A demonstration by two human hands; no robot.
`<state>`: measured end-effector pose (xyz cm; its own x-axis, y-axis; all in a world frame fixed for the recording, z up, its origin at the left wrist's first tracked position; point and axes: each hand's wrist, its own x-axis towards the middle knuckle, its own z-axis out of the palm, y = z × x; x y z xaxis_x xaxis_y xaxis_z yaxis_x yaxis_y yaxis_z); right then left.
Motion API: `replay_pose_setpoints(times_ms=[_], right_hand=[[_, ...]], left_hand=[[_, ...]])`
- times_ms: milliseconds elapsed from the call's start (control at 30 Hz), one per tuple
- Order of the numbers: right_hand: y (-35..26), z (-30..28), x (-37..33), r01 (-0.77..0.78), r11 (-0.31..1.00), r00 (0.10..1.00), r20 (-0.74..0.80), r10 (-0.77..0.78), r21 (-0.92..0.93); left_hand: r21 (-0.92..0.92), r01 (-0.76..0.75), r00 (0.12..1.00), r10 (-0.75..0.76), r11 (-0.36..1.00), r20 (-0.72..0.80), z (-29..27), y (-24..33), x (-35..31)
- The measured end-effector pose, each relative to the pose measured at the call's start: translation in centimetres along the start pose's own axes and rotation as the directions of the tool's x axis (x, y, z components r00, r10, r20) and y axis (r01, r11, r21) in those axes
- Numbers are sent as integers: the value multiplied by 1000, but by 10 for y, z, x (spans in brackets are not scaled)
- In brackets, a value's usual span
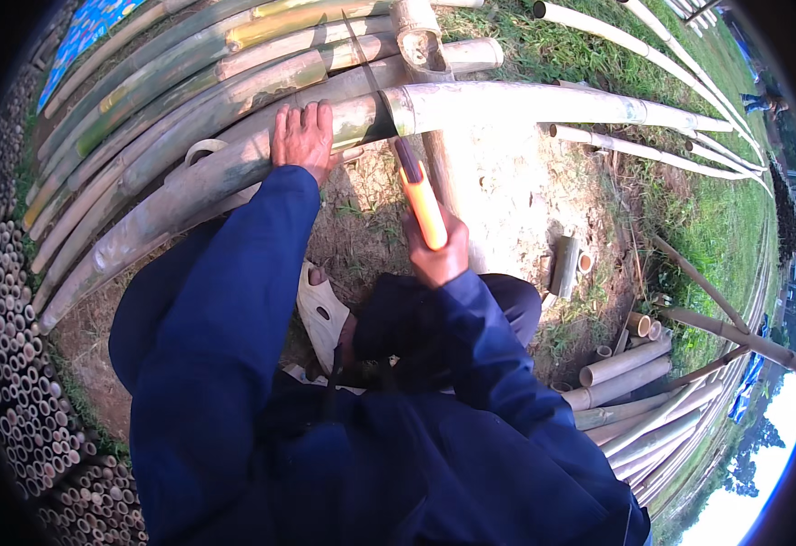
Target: The person uses a hand saw to cut bamboo poles into shorter sections. They repeatedly position each pole on a makeshift support, saw through it, and set the cut pieces aside. The task continues with multiple bamboo poles processed one at a time.
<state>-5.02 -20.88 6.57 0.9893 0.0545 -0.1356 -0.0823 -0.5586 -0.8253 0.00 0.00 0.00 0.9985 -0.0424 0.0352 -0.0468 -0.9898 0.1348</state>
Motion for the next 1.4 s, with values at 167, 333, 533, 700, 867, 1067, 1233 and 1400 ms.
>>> replay_pose_setpoints(times_ms=[167, 333, 533, 700, 867, 1067, 1233, 1400], right_hand=[[-29, 33, 22, 111, 975, 991, -100, -93, 191], [-5, -14, -138, 80, 991, 996, -59, -74, 110], [-13, 41, 18, 149, 969, 984, -126, -126, 196], [-18, 28, -22, 137, 978, 987, -110, -121, 156], [-10, -9, -139, 56, 988, 996, -75, -46, 144], [-18, 50, 47, 169, 970, 980, -132, -147, 176], [-18, 17, -57, 115, 985, 987, -125, -99, 132], [-8, -1, -119, 72, 980, 995, -84, -57, 184]], left_hand=[[176, -60, 985, 86, 983, -148, -34, -54, 38], [176, -10, 983, 42, 984, -179, -26, -67, 36], [167, -56, 975, 90, 984, -205, -30, -57, 40], [175, -48, 969, 88, 983, -231, -31, -67, 41], [163, 2, 988, 23, 987, -153, -29, -63, 34], [188, -53, 986, 82, 981, -148, -38, -54, 43], [174, -40, 983, 70, 984, -170, -31, -66, 33], [163, -35, 982, 64, 986, -179, -24, -69, 33]])
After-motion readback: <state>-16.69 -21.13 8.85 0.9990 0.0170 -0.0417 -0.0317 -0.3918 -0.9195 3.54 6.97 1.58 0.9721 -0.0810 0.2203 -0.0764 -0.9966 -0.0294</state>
